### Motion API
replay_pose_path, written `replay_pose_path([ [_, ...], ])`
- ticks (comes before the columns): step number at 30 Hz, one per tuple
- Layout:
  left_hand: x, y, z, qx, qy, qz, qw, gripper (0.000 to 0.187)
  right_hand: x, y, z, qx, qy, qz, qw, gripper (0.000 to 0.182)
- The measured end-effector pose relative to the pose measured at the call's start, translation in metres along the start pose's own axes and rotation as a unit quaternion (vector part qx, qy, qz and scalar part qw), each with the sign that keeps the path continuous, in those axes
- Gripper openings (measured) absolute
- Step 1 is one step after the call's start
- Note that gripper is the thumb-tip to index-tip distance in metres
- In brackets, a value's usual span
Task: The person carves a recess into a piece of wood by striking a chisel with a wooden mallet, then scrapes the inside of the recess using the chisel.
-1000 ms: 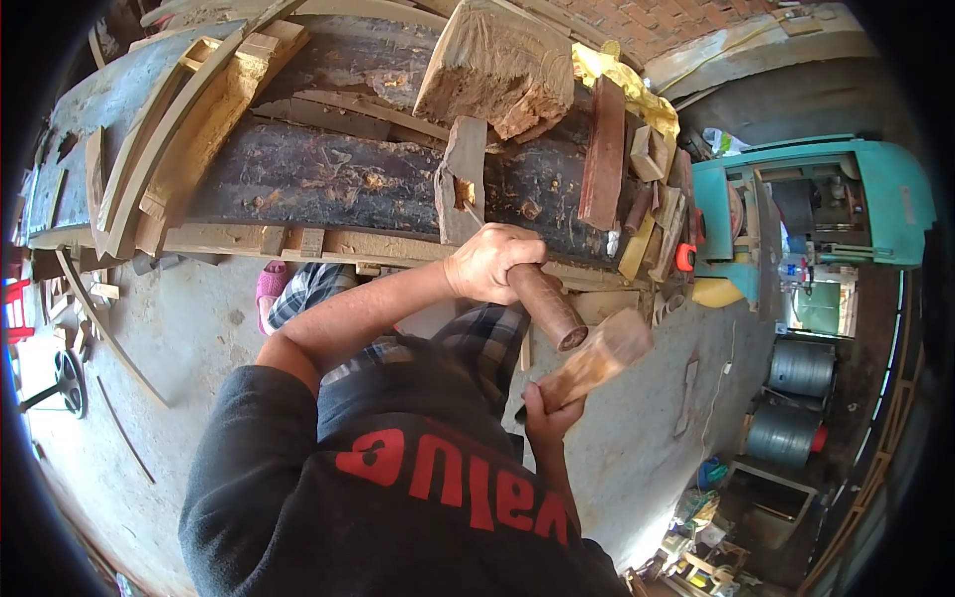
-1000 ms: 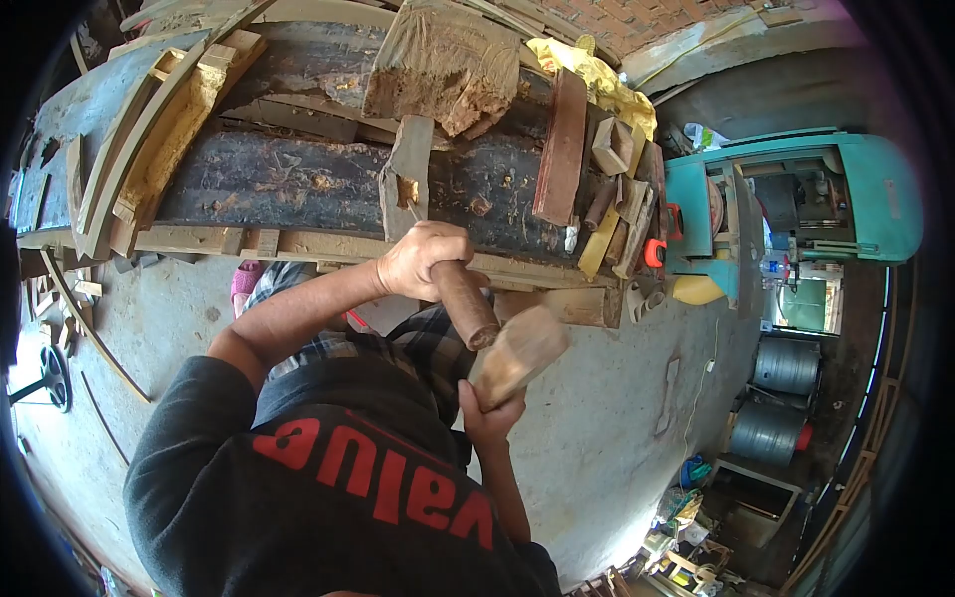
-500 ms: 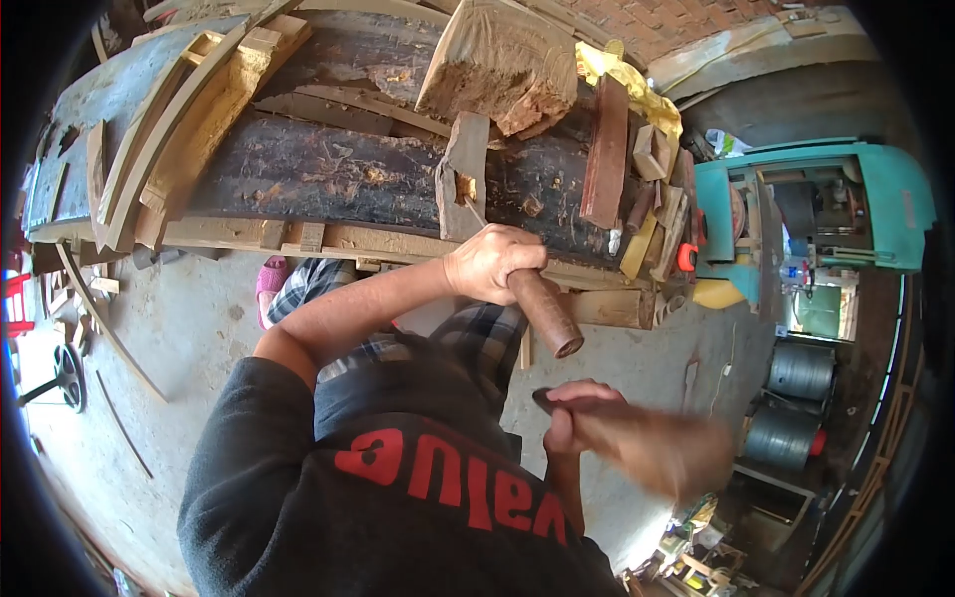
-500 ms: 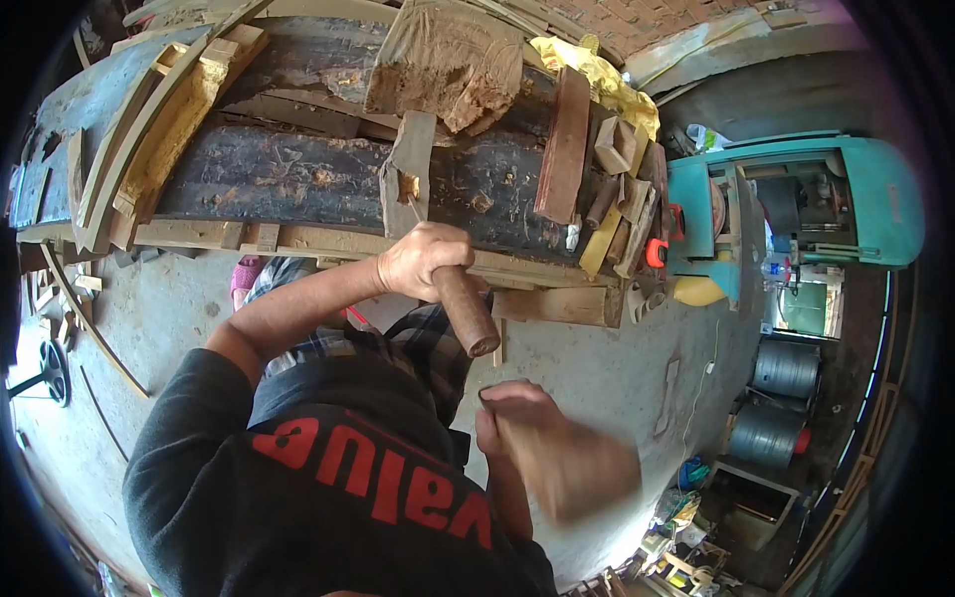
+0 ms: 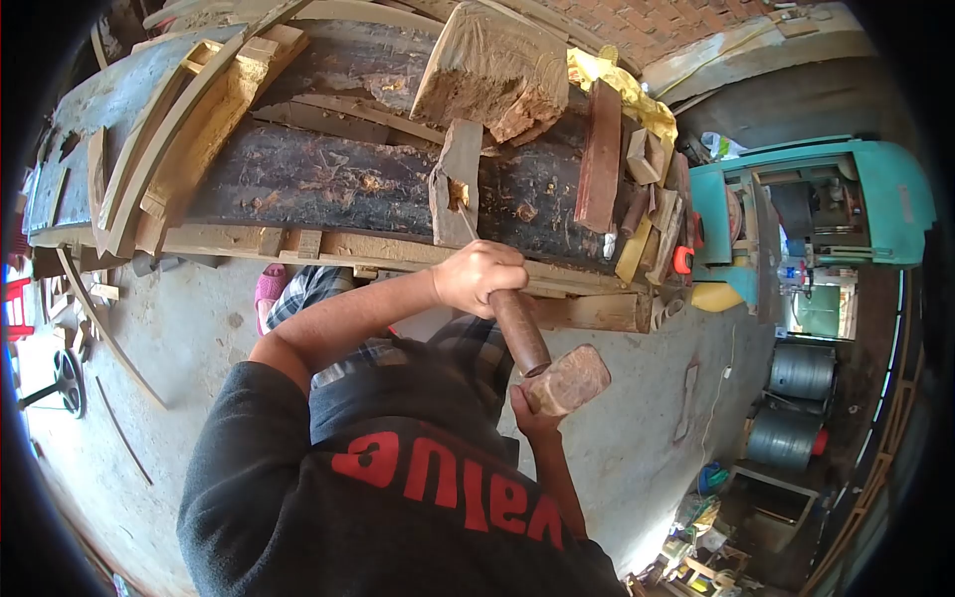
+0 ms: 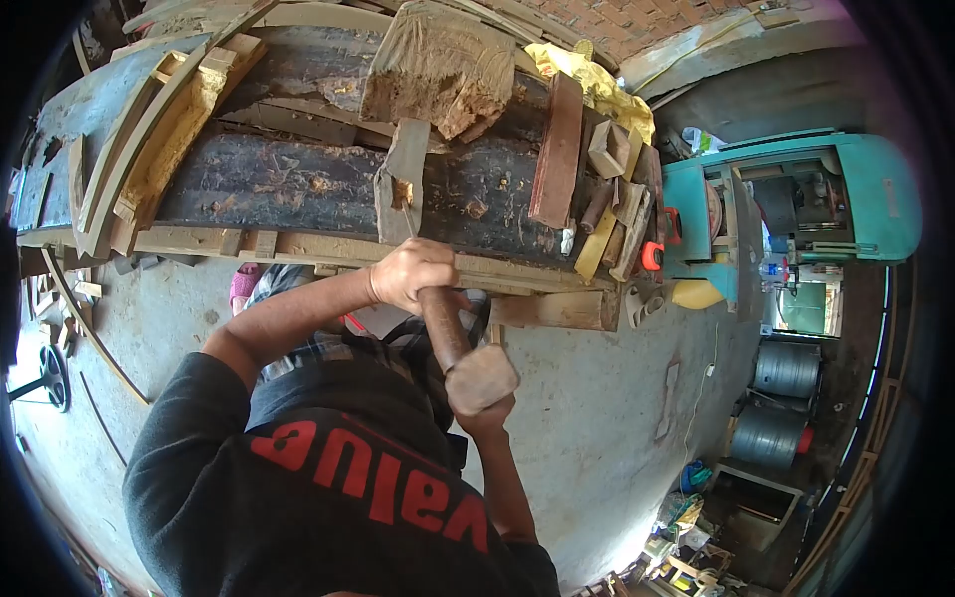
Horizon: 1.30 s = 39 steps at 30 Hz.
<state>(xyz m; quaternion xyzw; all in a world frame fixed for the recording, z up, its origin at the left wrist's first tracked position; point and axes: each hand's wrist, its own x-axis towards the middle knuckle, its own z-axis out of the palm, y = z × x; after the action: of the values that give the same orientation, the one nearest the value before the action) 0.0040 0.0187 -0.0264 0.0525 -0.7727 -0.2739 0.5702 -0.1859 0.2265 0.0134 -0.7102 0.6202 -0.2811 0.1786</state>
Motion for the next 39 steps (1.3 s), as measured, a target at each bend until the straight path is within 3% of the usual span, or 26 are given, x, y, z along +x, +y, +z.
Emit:
replay_pose_path([
  [1,0.002,0.002,-0.001,0.001,0.001,0.002,1.0,0.037,-0.001,0.002,0.022,0.123,0.15,0.003,0.981,0.044],
  [2,0.004,0.001,-0.004,0.005,-0.008,0.001,1.0,0.038,0.002,0.011,0.016,0.125,0.147,-0.005,0.981,0.044],
  [4,-0.006,0.009,0.0,-0.006,-0.024,-0.018,1.0,0.038,-0.017,0.014,-0.002,0.174,0.137,0.113,0.969,0.046],
  [5,-0.006,0.004,0.0,-0.008,-0.018,-0.015,1.0,0.038,-0.009,0.003,-0.002,0.176,0.14,0.117,0.967,0.046],
  [6,-0.004,0.001,0.001,-0.01,-0.011,-0.01,1.0,0.037,0.006,-0.005,-0.003,0.294,0.167,-0.063,0.939,0.047],
  [7,-0.002,0.001,0.001,-0.01,-0.011,-0.007,1.0,0.037,0.019,-0.012,-0.002,0.398,0.184,-0.243,0.865,0.048],
  [9,-0.001,0.004,-0.002,0.003,-0.016,-0.005,1.0,0.036,0.013,0.002,0.017,0.393,0.191,-0.284,0.854,0.048],
  [10,-0.005,0.002,-0.001,0.013,-0.028,-0.016,0.999,0.036,-0.005,0.017,0.024,0.254,0.147,-0.133,0.947,0.04],
  [11,-0.01,-0.001,-0.001,0.013,-0.027,-0.013,0.999,0.036,-0.006,0.01,0.025,0.101,0.096,0.027,0.99,0.032],
  [12,-0.013,-0.007,-0.003,0.02,-0.033,-0.003,0.999,0.036,-0.004,0.005,0.024,0.107,0.15,0.054,0.981,0.03],
  [15,-0.017,-0.005,-0.008,0.034,-0.05,-0.005,0.998,0.037,-0.009,-0.001,-0.008,0.051,0.054,0.003,0.997,0.025],
  [16,-0.016,-0.006,-0.008,0.036,-0.049,-0.005,0.998,0.037,0.011,-0.024,-0.028,0.122,0.016,-0.039,0.992,0.032],
  [17,-0.013,-0.007,-0.007,0.038,-0.045,-0.004,0.998,0.037,0.022,-0.023,-0.009,0.298,0.142,-0.197,0.923,0.048],
  [19,-0.008,-0.004,-0.007,0.046,-0.057,-0.011,0.997,0.036,0.026,-0.027,-0.013,0.28,0.13,-0.228,0.923,0.056],
  [21,0.005,-0.002,-0.009,0.051,-0.034,-0.028,0.998,0.032,0.012,-0.023,-0.029,0.122,0.053,-0.109,0.985,0.057],
  [22,0.01,-0.002,-0.011,0.052,-0.019,-0.063,0.996,0.03,0.01,-0.02,-0.037,-0.072,-0.012,-0.103,0.992,0.056],
  [23,0.014,-0.003,-0.012,0.055,-0.017,-0.062,0.996,0.03,0.007,-0.017,-0.033,-0.072,-0.013,-0.107,0.992,0.056],
  [25,0.025,-0.001,-0.013,0.044,0.048,-0.11,0.992,0.03,0.008,-0.019,-0.021,0.136,0.092,0.017,0.986,0.053],
  [26,0.03,0.003,-0.013,0.047,0.075,-0.1,0.991,0.039,0.01,-0.024,-0.023,0.174,0.097,0.021,0.98,0.049],
  [29,0.031,0.019,-0.018,-0.001,0.052,-0.104,0.993,0.03,0.012,-0.036,-0.024,0.213,0.108,0.068,0.969,0.047],
  [33,0.015,0.007,-0.012,0.005,0.049,-0.113,0.992,0.032,0.008,-0.029,-0.03,0.175,0.065,0.074,0.98,0.051],
  [36,0.014,0.008,-0.013,0.004,0.019,-0.11,0.994,0.03,0.024,-0.039,-0.033,0.349,0.122,-0.205,0.906,0.055],
  [37,0.012,0.007,-0.011,0.004,0.018,-0.112,0.994,0.03,0.026,-0.036,-0.026,0.353,0.138,-0.234,0.896,0.025],
  [38,0.01,0.005,-0.009,0.007,0.012,-0.1,0.995,0.029,0.021,-0.037,-0.032,0.3,0.049,0.129,0.944,0.023],
  [39,0.008,0.004,-0.006,0.009,0.007,-0.088,0.996,0.028,0.016,-0.039,-0.039,0.205,-0.047,0.473,0.855,0.023],
])
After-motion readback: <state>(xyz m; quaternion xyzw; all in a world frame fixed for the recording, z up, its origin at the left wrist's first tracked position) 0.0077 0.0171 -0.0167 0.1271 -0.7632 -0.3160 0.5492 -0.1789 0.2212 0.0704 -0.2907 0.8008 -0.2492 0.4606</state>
